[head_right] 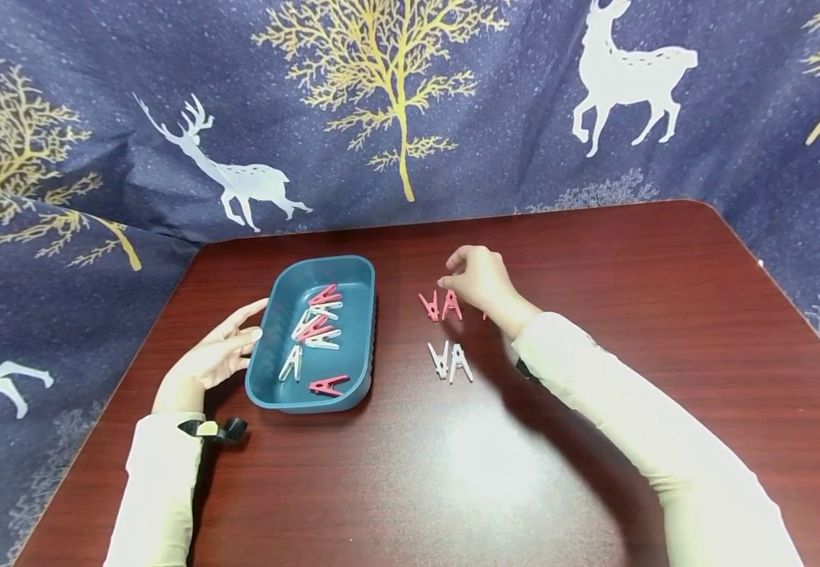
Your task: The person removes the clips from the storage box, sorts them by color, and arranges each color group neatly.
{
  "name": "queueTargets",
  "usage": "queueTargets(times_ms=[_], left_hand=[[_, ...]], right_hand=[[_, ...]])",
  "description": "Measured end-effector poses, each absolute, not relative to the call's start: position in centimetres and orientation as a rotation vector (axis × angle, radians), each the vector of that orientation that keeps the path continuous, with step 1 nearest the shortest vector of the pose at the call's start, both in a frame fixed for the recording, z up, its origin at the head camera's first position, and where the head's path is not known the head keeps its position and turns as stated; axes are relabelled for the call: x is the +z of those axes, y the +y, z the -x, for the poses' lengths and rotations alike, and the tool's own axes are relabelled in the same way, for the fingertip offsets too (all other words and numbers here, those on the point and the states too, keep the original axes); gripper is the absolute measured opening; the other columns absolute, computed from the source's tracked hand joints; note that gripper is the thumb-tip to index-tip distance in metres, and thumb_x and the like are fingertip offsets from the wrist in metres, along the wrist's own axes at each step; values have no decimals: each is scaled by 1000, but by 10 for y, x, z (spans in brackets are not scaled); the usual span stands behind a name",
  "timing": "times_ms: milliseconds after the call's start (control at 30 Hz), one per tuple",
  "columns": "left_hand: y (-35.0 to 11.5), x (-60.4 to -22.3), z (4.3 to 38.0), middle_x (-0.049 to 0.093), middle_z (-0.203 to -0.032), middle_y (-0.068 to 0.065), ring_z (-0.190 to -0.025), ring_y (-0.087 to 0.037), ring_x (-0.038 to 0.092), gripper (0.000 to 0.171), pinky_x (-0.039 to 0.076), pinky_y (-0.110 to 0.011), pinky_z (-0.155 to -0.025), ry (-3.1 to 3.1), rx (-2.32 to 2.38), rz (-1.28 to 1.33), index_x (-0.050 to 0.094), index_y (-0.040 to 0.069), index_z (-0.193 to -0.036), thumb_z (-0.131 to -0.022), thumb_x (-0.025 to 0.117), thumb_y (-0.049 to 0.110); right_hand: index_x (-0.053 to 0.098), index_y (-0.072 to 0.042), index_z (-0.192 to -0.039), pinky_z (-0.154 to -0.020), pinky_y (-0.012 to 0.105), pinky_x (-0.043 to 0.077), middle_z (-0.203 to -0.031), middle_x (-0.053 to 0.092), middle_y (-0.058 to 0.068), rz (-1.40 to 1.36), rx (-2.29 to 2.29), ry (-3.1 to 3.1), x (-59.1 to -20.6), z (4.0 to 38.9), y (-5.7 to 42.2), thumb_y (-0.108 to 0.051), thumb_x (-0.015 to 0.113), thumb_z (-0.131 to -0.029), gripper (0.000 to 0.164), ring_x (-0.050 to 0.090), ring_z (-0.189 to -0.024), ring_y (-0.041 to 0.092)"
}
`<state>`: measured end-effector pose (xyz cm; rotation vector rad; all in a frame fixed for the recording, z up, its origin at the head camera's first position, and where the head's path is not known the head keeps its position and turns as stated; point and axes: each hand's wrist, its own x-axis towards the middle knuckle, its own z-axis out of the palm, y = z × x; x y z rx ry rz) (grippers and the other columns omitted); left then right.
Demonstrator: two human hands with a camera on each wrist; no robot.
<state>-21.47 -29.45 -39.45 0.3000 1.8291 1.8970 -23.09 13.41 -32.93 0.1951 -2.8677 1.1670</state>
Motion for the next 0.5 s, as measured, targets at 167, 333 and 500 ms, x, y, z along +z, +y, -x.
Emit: queueTargets(times_ms=[167, 333, 500], left_hand=[[-293, -396, 215, 66, -106, 2, -94, -15, 67, 57, 55, -35, -79, 1824, 1908, -278, 18, 23, -151, -101, 38, 2], [-292, -395, 213, 65, -110, 0, -94, -14, 67, 58, 56, -34, -78, 1821, 1920, -266, 16, 21, -152, -101, 36, 1], [-287, -389, 209, 66, -108, -1, -92, -15, 68, 58, 56, -33, -77, 1764, 1957, -280, 13, 17, -152, -101, 34, -1]], right_hand=[[67, 0, -102, -83, 41, 49, -95, 71, 18, -302, 1213, -2862, -321, 223, 113, -16, 73, -79, 28, 67, -90, 30], [66, -2, -103, -85, 41, 50, -97, 71, 17, -474, 1227, -2860, -314, 213, 91, -16, 73, -79, 29, 68, -91, 28], [66, -1, -100, -83, 39, 52, -95, 71, 17, -696, 1278, -2804, -315, 207, 72, -12, 74, -78, 26, 69, -90, 26]])
